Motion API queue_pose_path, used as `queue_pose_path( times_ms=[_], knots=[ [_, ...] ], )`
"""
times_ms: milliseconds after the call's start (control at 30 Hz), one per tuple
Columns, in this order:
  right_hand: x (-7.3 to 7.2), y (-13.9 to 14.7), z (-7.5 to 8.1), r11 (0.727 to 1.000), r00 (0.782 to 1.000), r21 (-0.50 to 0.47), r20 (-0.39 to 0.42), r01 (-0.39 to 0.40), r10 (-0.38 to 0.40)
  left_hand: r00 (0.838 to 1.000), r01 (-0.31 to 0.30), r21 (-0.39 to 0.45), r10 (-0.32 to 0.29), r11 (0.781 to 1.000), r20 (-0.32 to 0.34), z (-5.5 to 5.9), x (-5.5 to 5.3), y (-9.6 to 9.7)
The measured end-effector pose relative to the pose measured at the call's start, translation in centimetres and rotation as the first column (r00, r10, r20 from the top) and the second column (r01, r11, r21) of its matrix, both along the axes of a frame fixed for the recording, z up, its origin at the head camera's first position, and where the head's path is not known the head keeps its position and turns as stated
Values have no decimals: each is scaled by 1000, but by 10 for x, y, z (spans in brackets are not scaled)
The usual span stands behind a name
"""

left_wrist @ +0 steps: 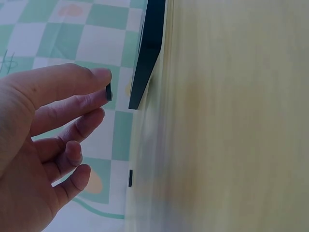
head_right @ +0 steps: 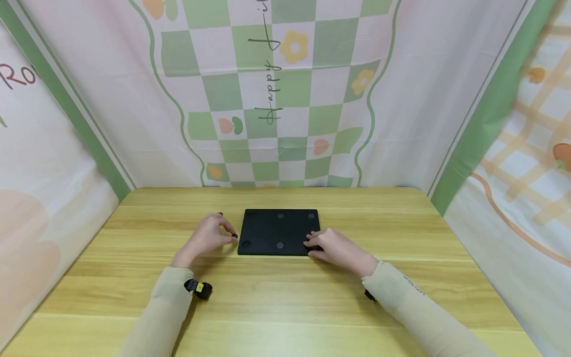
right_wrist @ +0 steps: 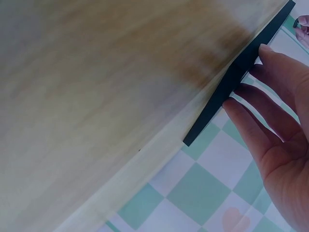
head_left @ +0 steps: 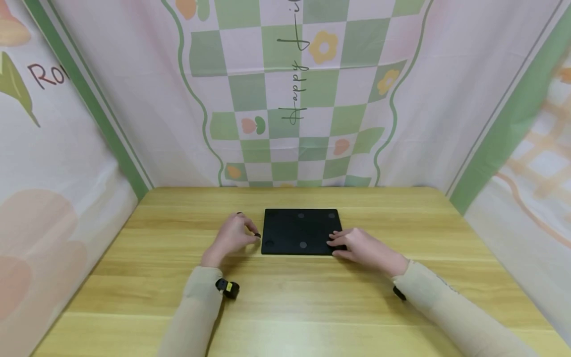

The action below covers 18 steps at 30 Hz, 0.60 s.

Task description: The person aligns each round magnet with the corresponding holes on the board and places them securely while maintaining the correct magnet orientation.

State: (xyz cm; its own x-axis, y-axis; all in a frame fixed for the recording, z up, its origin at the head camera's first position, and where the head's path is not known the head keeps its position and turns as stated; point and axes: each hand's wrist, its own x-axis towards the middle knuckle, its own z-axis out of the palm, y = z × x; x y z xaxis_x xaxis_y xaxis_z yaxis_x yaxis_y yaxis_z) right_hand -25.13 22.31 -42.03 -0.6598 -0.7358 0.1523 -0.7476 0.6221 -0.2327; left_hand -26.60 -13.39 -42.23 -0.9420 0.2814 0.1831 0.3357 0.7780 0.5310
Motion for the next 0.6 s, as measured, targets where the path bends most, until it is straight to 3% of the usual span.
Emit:
queue_pose_path(
  times_ms=[600],
  knots=[
    [0,-1,0,1000,1000,-3,0,4,-4,999,48,16,-48,999,25,-1,2,14]
  ],
)
